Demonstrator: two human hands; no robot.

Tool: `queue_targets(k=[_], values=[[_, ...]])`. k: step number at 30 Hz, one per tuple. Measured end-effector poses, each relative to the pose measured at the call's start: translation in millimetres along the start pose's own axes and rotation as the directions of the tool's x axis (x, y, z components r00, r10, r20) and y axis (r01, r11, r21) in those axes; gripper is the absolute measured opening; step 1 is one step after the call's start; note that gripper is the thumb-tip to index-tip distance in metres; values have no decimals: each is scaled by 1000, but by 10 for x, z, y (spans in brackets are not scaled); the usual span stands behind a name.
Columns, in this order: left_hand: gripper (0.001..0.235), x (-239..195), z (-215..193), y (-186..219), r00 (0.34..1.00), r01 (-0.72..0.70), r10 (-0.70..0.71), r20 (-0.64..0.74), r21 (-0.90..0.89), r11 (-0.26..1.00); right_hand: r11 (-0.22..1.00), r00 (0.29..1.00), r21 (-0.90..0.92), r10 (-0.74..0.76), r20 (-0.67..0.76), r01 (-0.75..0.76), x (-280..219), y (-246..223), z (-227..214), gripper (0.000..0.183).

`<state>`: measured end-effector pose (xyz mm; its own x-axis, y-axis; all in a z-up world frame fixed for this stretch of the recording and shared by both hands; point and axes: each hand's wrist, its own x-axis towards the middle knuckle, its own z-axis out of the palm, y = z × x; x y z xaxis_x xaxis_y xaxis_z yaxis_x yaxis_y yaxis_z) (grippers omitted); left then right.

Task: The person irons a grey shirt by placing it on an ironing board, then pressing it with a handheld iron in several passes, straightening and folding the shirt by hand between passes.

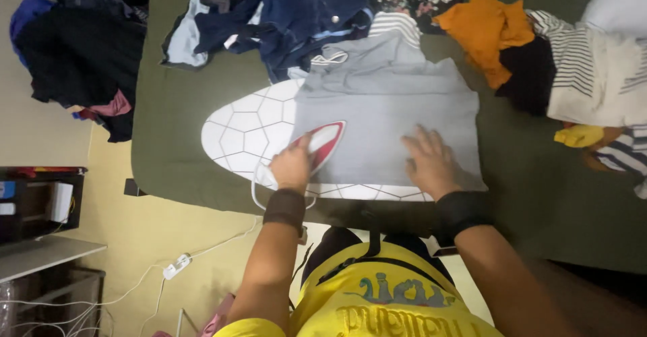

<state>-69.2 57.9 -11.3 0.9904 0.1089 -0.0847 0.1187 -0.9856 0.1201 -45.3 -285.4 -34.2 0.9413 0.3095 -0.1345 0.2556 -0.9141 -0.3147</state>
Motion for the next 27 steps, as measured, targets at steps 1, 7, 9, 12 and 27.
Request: queue_targets(k=[1,7,9,12,27], values=[[52,21,-17,-75,1000,4,-4,0,-3,1000,1000,1000,-3,-3,2,3,-5,-47,56,60],[50,195,-226,-356,985,164,-165,55,12,986,999,971,-32,11,238,-3,-90,-102,361,65],[50,211,-293,-425,993,121,-121,10,-20,992,996,975,-90,11,221,10,-121,-104,402,69],[52,181,-308,-574,993,-38,47,105,-81,996,997,979,-73,15,205,0,-107,-115,436,66],[45,565,-125,-443,930,-343,342,-131,17,939,997,971,-10,80,225,-80,-220,-132,371,70]])
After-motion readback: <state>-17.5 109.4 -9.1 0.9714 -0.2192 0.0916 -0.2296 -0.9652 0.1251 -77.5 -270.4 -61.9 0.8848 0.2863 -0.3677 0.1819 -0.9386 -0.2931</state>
